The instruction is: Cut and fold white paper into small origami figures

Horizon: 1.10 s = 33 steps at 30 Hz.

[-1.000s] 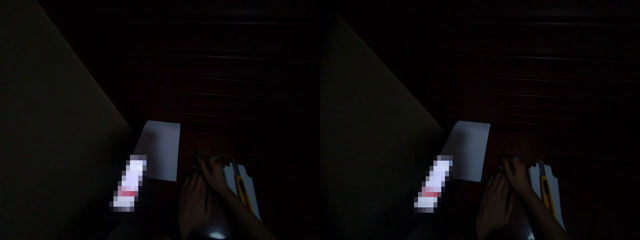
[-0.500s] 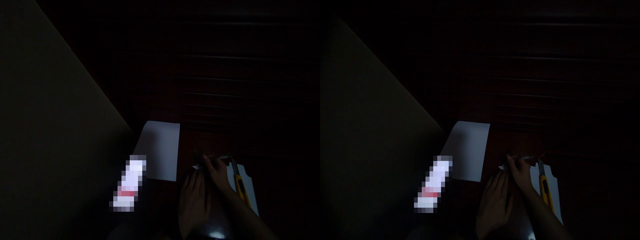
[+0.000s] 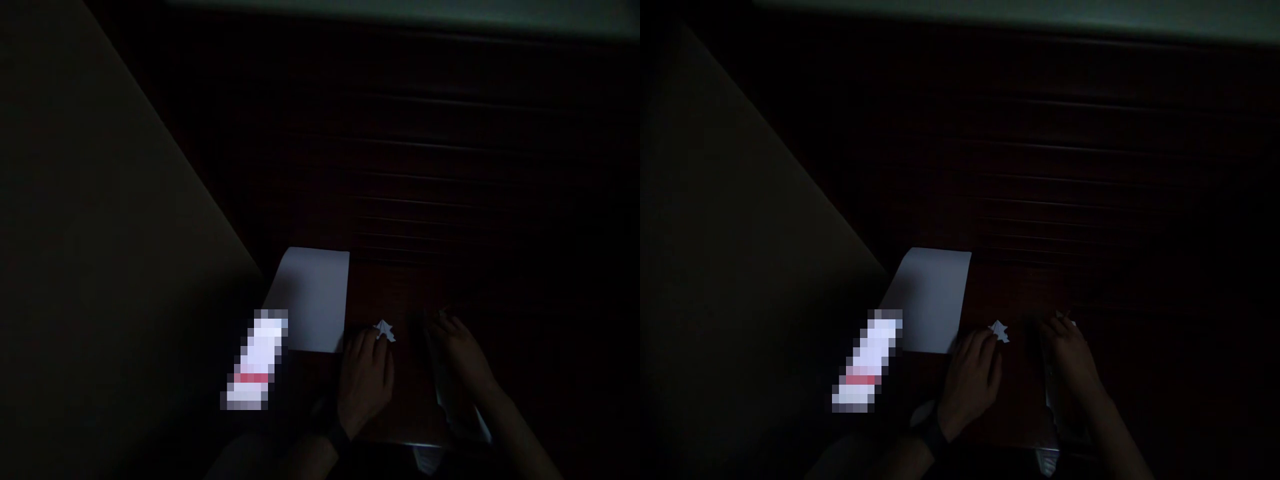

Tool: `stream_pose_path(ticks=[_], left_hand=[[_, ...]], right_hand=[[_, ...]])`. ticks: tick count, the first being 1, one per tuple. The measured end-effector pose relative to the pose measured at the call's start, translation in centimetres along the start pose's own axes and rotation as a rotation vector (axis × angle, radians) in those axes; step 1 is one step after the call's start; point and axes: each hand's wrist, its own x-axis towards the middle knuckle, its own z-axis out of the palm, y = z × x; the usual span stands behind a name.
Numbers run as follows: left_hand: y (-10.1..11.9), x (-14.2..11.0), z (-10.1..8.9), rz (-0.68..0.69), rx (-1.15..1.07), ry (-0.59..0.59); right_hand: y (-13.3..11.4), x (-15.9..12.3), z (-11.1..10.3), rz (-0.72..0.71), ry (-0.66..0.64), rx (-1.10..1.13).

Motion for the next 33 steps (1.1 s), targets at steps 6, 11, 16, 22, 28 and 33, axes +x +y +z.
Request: stream_pose_path(ticks=[6, 11, 16, 22, 28, 33], left_hand=[[-1.8, 1.2, 0.6, -0.150, -0.022, 0.114], [-1.9, 1.8, 1.6, -0.176, 0.020, 0.135], [-1.6, 1.6, 1.5, -0.181, -0.031, 0.169], [-3.0, 2.4, 0.8, -0.354, -0.267, 0.204], [-3.6, 2.9, -0.3, -0.394, -0.356, 0.234], [-3.4, 2.9, -0.5, -0.395, -0.387, 0.235]], right_hand=[[-1.4, -1.9, 0.5, 0.044, -0.068, -0.090], [-1.9, -2.6, -0.1, 0.091, -0.093, -0.096], [-3.6, -2.1, -1.4, 0.204, 0.035, 0.008], [-8.7, 1.2, -0.1, 0.425, -0.169, 0.501], [-10.2, 2.5, 1.5, 0.463, -0.240, 0.436], [-9.9, 2.5, 1.5, 0.444, -0.259, 0.408]])
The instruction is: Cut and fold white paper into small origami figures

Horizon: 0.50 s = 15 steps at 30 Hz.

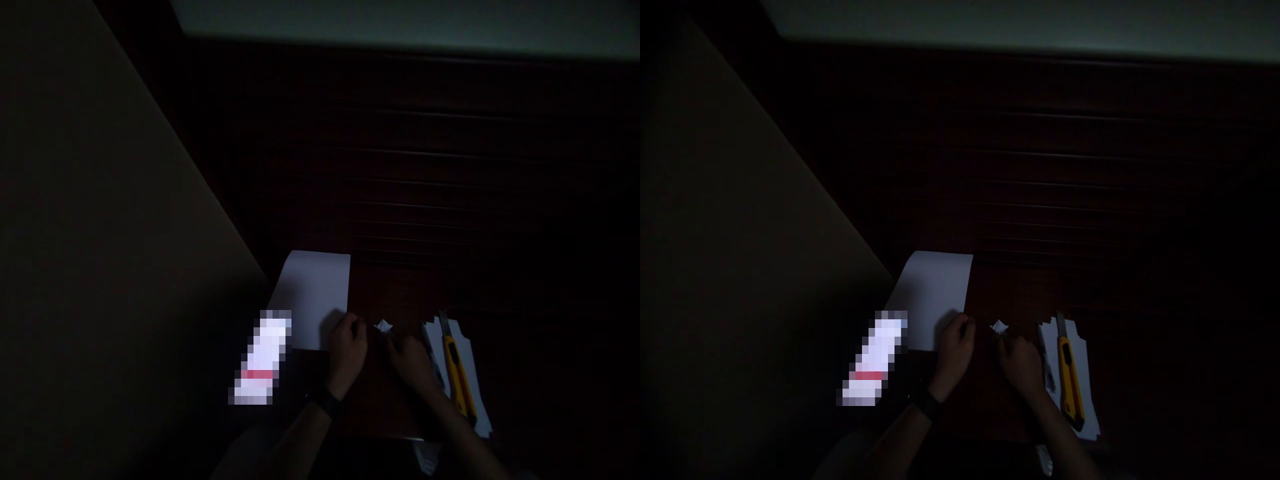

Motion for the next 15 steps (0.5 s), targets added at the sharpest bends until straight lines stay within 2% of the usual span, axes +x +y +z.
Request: stream_pose_path(ticks=[9, 15], left_hand=[[-0.3, -0.1, 0.0, -0.014, -0.034, -0.022], [-0.1, -0.2, -0.1, -0.003, -0.022, -0.021]], right_hand=[[-0.1, -1.4, 0.1, -0.080, -0.013, -0.035], [0.2, -0.4, -0.2, 0.013, 0.007, 0.062]])
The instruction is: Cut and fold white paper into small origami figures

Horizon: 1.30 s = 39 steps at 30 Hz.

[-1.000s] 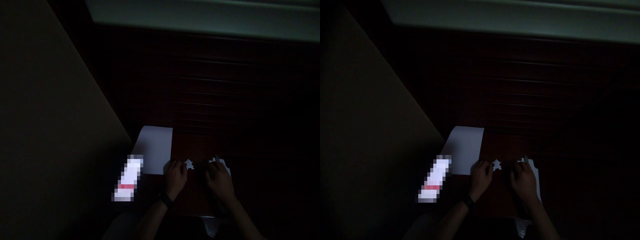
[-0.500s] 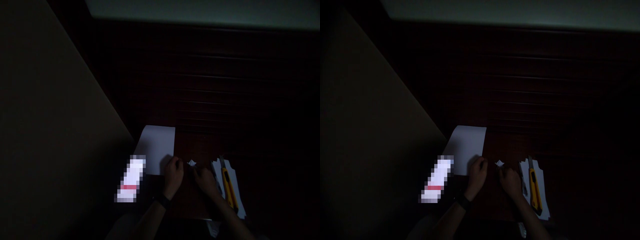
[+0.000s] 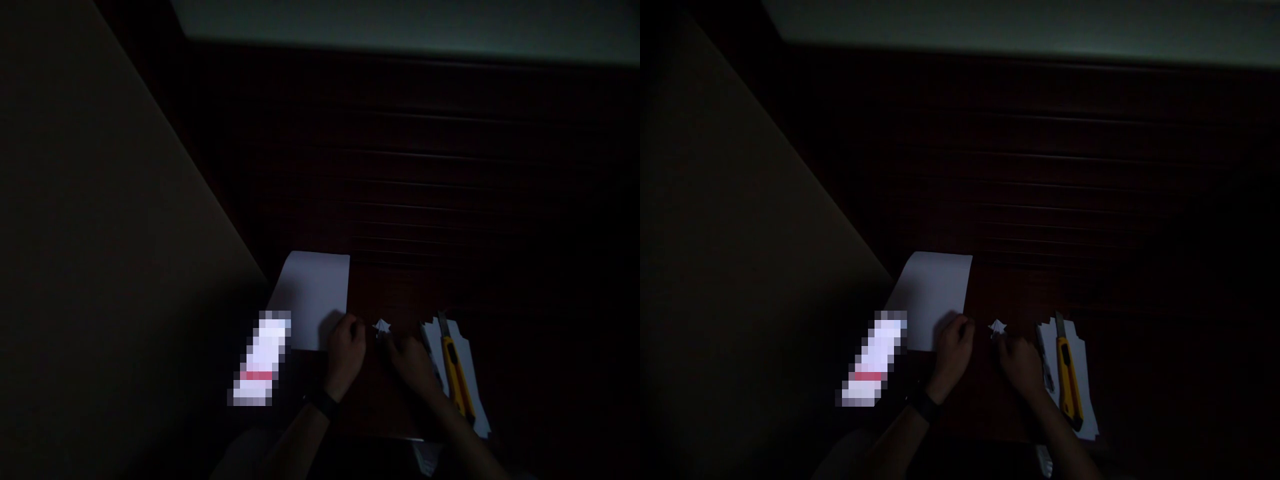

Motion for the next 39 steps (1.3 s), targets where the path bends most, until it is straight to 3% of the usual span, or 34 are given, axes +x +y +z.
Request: stream_pose_path(ticks=[10, 17, 27, 36, 39], left_hand=[[0.07, -0.08, 0.07, 0.011, 0.014, -0.001], [-0.02, -0.05, 0.09, -0.002, 0.031, -0.002], [-0.33, -0.09, 0.20, 0.019, 0.010, -0.029], [-0.31, -0.15, 0.12, 0.011, 0.007, -0.033], [-0.38, -0.14, 0.17, 0.010, 0.004, -0.048]], right_hand=[[0.10, 0.17, 0.27, 0.008, -0.005, -0.035], [0.40, -0.09, 0.03, -0.036, -0.012, 0.057], [0.12, 0.54, 0.23, 0.069, 0.033, 0.099], [0.96, 0.02, 0.01, 0.010, -0.027, 0.188], [0.59, -0.14, -0.21, 0.012, 0.022, 0.119]])
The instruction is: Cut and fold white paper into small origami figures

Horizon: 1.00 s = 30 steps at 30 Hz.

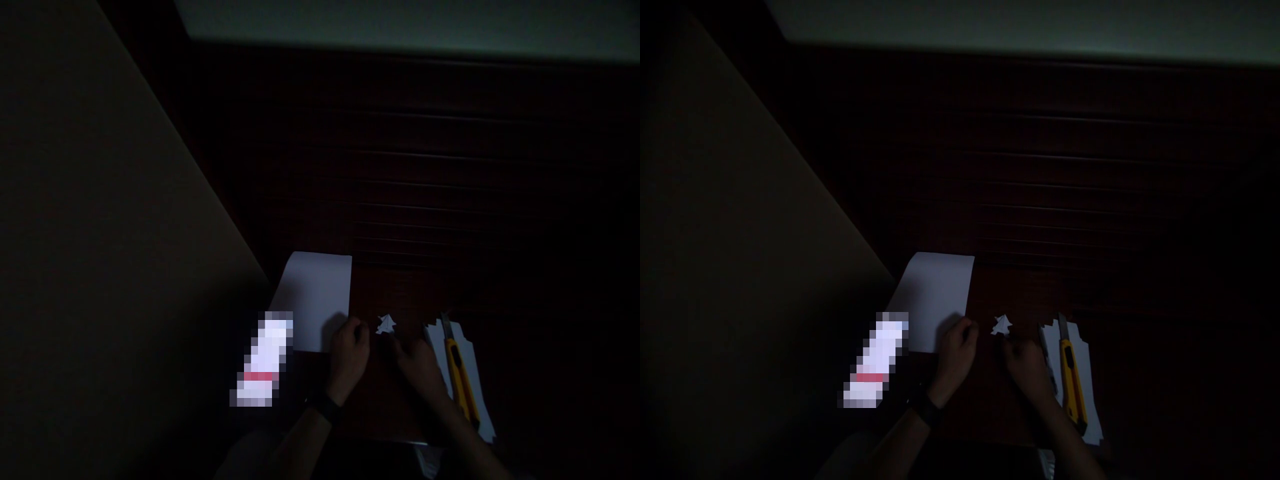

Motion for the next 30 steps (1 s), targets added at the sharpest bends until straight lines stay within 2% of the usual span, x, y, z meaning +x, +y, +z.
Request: stream_pose_path(ticks=[3, 5, 10, 17, 22, 26, 30], left_hand=[[-0.1, 0.0, 0.1, -0.015, -0.008, -0.021], [-0.1, 0.0, 0.1, -0.018, -0.003, -0.029], [-0.2, -0.2, 0.2, -0.012, 0.003, -0.052], [0.0, -0.5, 0.3, -0.010, 0.006, -0.088], [0.2, -0.9, 0.5, -0.008, 0.034, -0.108], [0.3, -1.2, 0.3, 0.008, 0.045, -0.123], [0.4, -1.7, -0.1, 0.027, 0.051, -0.137]], right_hand=[[-1.0, 0.2, 0.1, 0.029, 0.182, -0.244], [-1.7, 0.6, 0.3, 0.046, 0.247, -0.380], [-1.9, 2.1, 0.4, 0.029, 0.171, -0.461], [-0.9, 3.7, -0.5, -0.114, 0.147, -0.375], [-0.9, 4.5, -1.3, -0.167, 0.058, -0.331], [-0.5, 6.1, -2.9, -0.165, 0.011, -0.361], [0.6, 9.4, -5.6, -0.144, -0.007, -0.398]])
